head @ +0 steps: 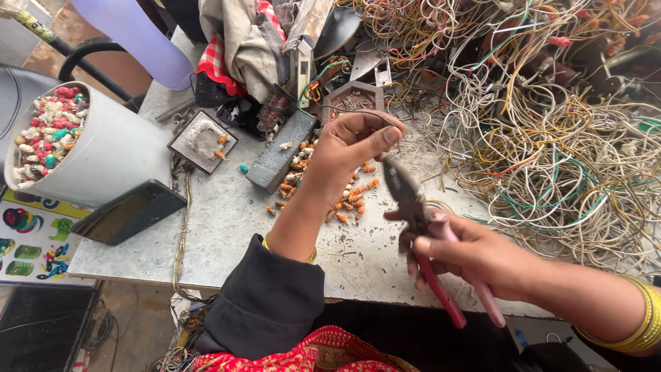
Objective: The person uses pliers to strip insulation from multiple small wires and removes small plastic beads from the wire ends. The person repeatedly picks up wires from a pile, strips them, and discards the beads onto the table.
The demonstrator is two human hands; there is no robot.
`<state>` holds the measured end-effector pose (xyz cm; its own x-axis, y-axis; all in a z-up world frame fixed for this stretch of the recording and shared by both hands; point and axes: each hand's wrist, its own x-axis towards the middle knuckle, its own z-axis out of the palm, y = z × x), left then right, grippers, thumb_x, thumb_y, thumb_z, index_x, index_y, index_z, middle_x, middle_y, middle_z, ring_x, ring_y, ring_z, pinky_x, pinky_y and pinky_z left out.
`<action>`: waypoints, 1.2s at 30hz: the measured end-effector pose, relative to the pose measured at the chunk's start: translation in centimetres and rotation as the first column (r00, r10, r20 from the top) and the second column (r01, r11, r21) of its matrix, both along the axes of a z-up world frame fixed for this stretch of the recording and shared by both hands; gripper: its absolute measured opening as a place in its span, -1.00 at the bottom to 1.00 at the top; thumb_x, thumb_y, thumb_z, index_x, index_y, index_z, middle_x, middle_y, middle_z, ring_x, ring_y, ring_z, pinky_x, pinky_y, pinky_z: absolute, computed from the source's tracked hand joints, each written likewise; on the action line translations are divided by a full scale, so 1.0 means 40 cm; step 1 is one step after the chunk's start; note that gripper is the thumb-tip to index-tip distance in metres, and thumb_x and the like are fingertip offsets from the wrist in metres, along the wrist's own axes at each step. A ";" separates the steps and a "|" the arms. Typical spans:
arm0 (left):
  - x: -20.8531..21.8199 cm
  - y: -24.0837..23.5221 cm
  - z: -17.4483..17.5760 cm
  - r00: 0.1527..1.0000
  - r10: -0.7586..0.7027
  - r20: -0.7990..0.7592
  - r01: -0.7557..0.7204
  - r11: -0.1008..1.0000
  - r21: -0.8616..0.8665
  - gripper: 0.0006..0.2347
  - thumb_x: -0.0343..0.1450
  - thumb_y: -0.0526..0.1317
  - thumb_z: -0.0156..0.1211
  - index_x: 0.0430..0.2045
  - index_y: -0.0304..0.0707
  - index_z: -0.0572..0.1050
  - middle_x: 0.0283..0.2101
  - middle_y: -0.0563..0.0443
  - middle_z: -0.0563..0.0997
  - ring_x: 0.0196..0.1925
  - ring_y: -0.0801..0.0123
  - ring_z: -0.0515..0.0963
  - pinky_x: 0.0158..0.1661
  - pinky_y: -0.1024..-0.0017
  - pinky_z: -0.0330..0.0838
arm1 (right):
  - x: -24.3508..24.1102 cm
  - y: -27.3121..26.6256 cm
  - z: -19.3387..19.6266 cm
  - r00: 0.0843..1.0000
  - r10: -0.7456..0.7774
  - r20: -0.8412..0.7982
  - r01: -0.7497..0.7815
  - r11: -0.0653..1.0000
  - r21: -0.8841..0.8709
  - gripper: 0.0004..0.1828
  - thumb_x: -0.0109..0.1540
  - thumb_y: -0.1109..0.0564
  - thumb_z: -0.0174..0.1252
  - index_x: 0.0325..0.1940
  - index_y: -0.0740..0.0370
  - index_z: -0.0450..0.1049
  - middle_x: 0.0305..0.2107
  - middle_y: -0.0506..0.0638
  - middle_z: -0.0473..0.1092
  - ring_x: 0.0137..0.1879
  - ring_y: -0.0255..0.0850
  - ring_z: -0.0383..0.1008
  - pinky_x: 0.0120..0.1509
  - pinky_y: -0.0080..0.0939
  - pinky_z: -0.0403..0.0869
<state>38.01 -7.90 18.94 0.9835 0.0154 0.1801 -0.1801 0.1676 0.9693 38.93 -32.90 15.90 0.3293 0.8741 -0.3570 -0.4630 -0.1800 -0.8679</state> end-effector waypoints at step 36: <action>-0.049 -0.093 0.031 0.758 0.225 0.612 -0.557 0.712 0.427 -0.88 0.45 -0.36 0.40 -0.20 -0.14 0.63 -0.19 0.15 0.63 -0.22 0.59 0.58 -0.28 0.60 0.46 | 0.002 -0.003 0.046 0.977 -0.210 -0.037 0.213 0.971 0.109 -0.02 0.06 0.42 -0.10 0.58 -0.03 0.04 0.28 -0.02 0.25 0.22 -0.09 0.42 0.23 0.16 0.56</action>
